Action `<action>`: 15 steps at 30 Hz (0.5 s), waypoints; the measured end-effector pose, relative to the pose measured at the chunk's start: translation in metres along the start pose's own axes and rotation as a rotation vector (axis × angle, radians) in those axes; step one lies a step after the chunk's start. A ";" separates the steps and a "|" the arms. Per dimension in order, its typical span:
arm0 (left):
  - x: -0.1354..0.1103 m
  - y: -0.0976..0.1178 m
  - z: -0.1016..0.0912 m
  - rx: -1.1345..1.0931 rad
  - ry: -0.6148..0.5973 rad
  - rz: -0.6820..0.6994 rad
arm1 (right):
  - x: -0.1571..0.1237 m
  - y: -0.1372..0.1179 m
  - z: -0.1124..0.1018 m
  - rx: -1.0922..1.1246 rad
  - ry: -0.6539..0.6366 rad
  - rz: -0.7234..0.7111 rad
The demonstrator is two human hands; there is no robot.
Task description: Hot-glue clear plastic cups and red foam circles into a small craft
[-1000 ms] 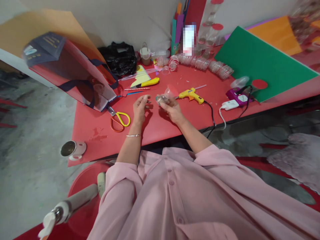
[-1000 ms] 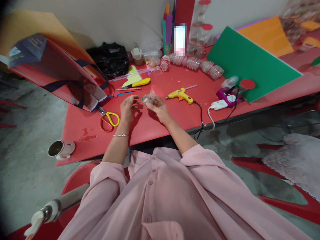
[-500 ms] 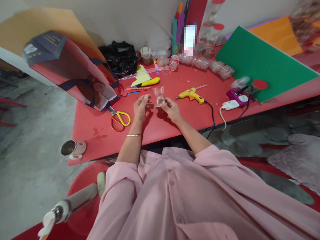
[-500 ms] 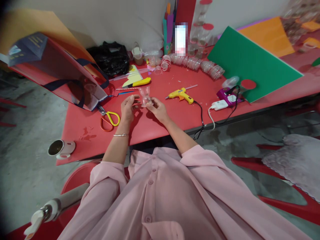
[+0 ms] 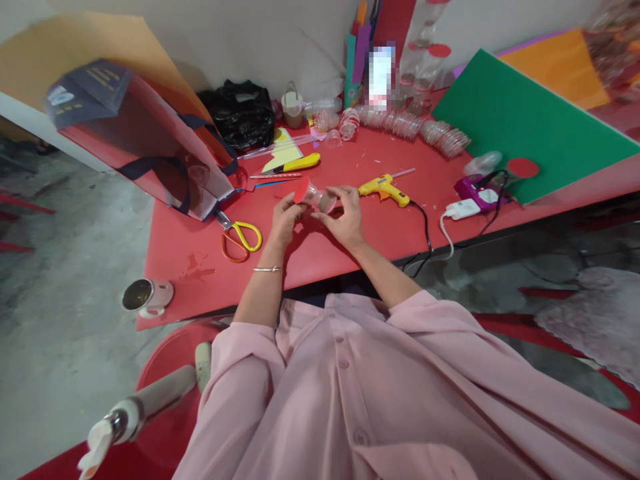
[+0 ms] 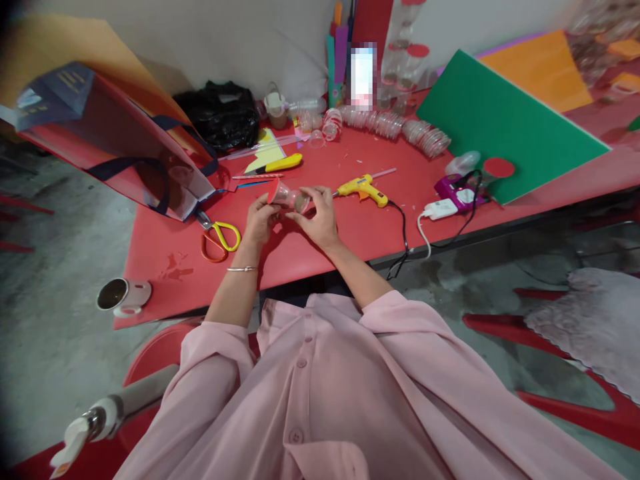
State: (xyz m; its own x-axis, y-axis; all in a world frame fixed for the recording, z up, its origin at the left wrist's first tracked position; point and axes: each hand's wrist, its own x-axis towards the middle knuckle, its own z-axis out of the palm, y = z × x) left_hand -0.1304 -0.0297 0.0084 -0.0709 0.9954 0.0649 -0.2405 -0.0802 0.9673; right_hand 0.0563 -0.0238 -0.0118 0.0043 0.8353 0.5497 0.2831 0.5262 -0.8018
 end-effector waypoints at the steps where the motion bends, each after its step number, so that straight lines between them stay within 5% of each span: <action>1: -0.001 0.000 0.000 0.007 -0.015 -0.003 | 0.000 0.002 0.001 -0.019 0.013 -0.023; 9: -0.005 0.003 0.008 0.119 -0.084 0.069 | 0.003 0.008 0.000 -0.055 0.022 -0.204; 15: -0.005 0.003 0.010 0.135 -0.108 0.136 | 0.002 0.012 0.005 0.055 -0.011 -0.070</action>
State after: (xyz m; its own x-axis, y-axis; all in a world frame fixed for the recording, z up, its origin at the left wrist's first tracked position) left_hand -0.1214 -0.0347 0.0130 0.0119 0.9763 0.2161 -0.1030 -0.2137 0.9714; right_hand 0.0550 -0.0150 -0.0216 -0.0248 0.7978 0.6025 0.2290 0.5912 -0.7734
